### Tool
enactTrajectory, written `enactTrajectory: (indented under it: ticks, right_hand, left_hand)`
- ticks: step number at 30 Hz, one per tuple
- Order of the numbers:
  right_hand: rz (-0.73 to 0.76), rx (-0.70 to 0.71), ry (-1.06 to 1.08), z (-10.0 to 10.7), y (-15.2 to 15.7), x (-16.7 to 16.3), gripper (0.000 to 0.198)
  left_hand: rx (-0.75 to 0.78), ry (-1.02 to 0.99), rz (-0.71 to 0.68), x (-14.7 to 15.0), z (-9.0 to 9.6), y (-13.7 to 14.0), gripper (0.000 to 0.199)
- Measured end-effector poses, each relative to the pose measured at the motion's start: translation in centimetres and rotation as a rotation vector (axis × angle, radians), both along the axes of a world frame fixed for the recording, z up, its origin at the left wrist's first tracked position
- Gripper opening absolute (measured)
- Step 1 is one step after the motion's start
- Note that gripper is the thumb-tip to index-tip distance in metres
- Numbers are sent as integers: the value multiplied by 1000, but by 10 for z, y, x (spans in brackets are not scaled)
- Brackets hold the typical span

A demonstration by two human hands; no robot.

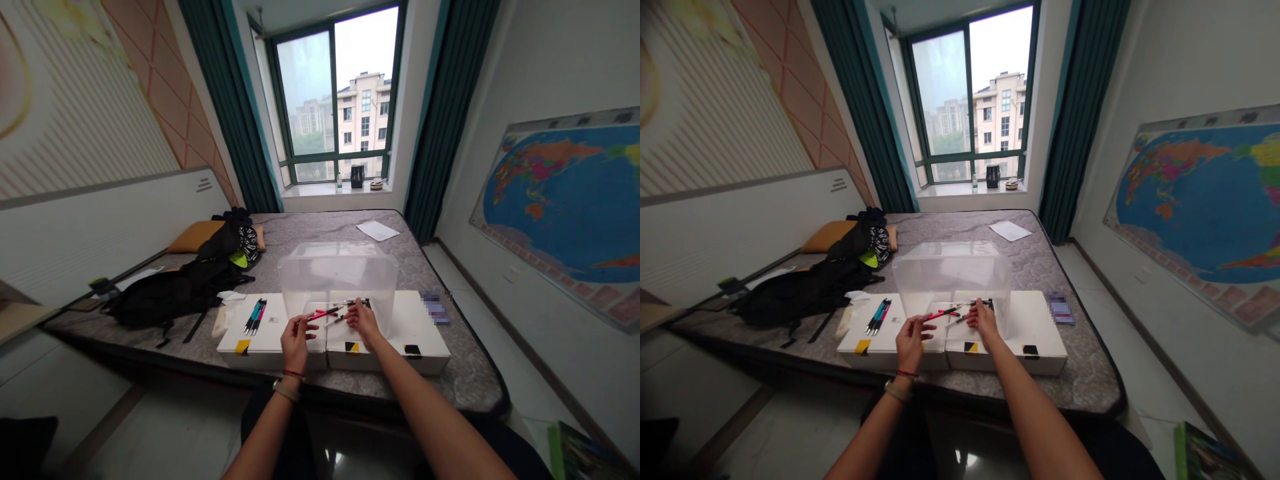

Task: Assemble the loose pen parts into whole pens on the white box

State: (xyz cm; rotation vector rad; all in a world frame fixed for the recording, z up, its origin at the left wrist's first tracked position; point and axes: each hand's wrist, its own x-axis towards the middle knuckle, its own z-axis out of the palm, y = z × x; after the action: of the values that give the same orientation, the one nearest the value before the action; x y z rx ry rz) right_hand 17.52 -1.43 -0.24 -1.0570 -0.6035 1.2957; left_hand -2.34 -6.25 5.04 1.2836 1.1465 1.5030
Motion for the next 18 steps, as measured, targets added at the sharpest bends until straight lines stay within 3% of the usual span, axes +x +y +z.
enactTrajectory:
  ticks: [7, 13, 18]
  right_hand:
    - [-3, 14, -53, 2, -3, -2, 43]
    - [12, 25, -105, -3, 0, 0, 42]
    - [11, 32, -113, -3, -1, 0, 41]
  left_hand:
    - [-178, -349, -67, -25, 4, -24, 34]
    - [-200, -773, 64, -64, 11, -28, 29]
    - [-245, -728, 38, -98, 32, -22, 20]
